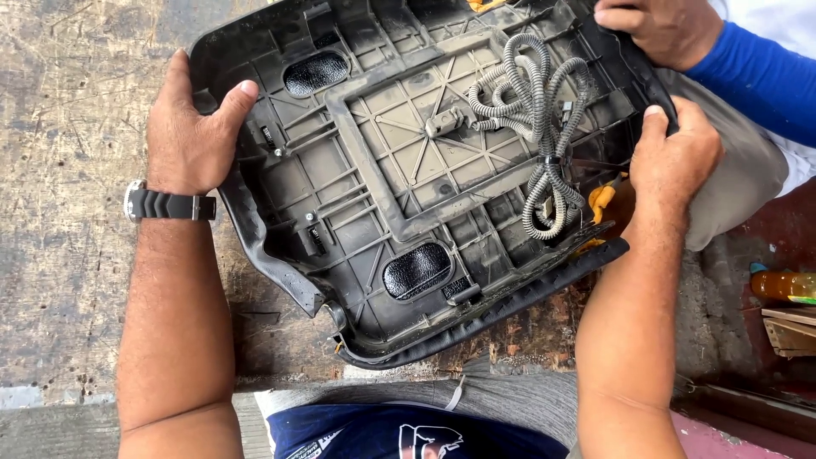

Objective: Repairing or reupholstering a motorcycle seat by tucking the cover into the plastic base using hands and a screwdriver.

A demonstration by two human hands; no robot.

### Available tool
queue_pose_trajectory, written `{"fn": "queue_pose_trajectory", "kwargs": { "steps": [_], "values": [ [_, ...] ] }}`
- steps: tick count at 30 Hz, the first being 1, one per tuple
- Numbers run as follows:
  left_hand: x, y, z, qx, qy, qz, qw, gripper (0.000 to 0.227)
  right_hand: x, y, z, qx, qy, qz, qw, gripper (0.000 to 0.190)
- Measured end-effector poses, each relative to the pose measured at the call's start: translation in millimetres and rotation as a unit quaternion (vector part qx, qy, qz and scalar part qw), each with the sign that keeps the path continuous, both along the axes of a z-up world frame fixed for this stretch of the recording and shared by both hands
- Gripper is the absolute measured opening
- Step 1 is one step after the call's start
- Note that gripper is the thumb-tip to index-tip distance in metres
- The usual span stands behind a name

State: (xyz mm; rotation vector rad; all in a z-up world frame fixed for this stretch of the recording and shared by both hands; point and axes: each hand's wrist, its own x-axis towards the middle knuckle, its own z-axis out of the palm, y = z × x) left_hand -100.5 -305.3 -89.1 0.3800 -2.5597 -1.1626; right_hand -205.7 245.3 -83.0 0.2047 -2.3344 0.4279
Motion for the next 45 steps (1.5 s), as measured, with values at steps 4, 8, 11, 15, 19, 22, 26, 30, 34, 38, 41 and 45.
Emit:
{"fn": "queue_pose_trajectory", "kwargs": {
  "steps": [4, 8, 11, 15, 19, 22, 26, 30, 34, 38, 41, 45],
  "values": [
    [0.4, -1.1, -2.9, -0.002, 0.027, -0.011, 1.0, 0.084, -0.2, 0.1, 1.0, -0.002, 0.005, 0.01, 1.0, 0.02],
    [1.9, 0.6, 1.6, 0.001, 0.026, -0.013, 1.0, 0.082, 0.0, -1.0, 0.7, 0.003, 0.01, 0.016, 1.0, 0.02],
    [2.4, 2.2, 6.0, 0.008, -0.014, -0.002, 1.0, 0.089, -1.7, 1.4, -2.0, 0.003, -0.001, -0.003, 1.0, 0.019],
    [3.0, 4.2, 8.3, -0.009, -0.024, 0.006, 1.0, 0.087, -1.0, -0.5, 0.1, -0.006, -0.015, -0.005, 1.0, 0.024],
    [0.1, 0.9, 2.6, -0.013, -0.015, 0.011, 1.0, 0.084, -3.1, 6.0, -2.9, -0.056, -0.02, -0.014, 0.998, 0.038],
    [1.8, 2.5, 6.6, -0.003, -0.019, 0.005, 1.0, 0.083, -7.6, 6.0, -6.2, -0.045, -0.007, -0.027, 0.999, 0.026],
    [2.2, 5.0, 9.5, -0.02, -0.033, 0.002, 0.999, 0.082, -5.1, 2.9, -4.2, -0.016, 0.018, -0.033, 0.999, 0.022],
    [2.6, 3.9, 7.0, -0.029, -0.023, -0.002, 0.999, 0.079, -5.2, 0.9, -4.4, -0.007, 0.025, -0.059, 0.998, 0.023],
    [2.6, 6.1, 12.6, -0.035, -0.031, 0.004, 0.999, 0.082, 1.9, -10.1, 6.4, -0.057, -0.027, -0.064, 0.996, 0.027],
    [2.4, 8.3, 15.7, -0.025, -0.042, 0.012, 0.999, 0.083, 31.8, -14.6, 44.9, -0.021, 0.018, -0.059, 0.998, 0.027],
    [2.7, 6.3, 11.8, -0.023, -0.032, 0.014, 0.999, 0.083, 85.3, -34.1, 89.4, -0.014, 0.112, 0.039, 0.993, 0.02],
    [-1.3, 1.3, -1.5, -0.016, 0.003, 0.013, 1.0, 0.075, 139.8, -61.5, 85.9, -0.094, -0.003, 0.198, 0.976, 0.047]
  ]
}}
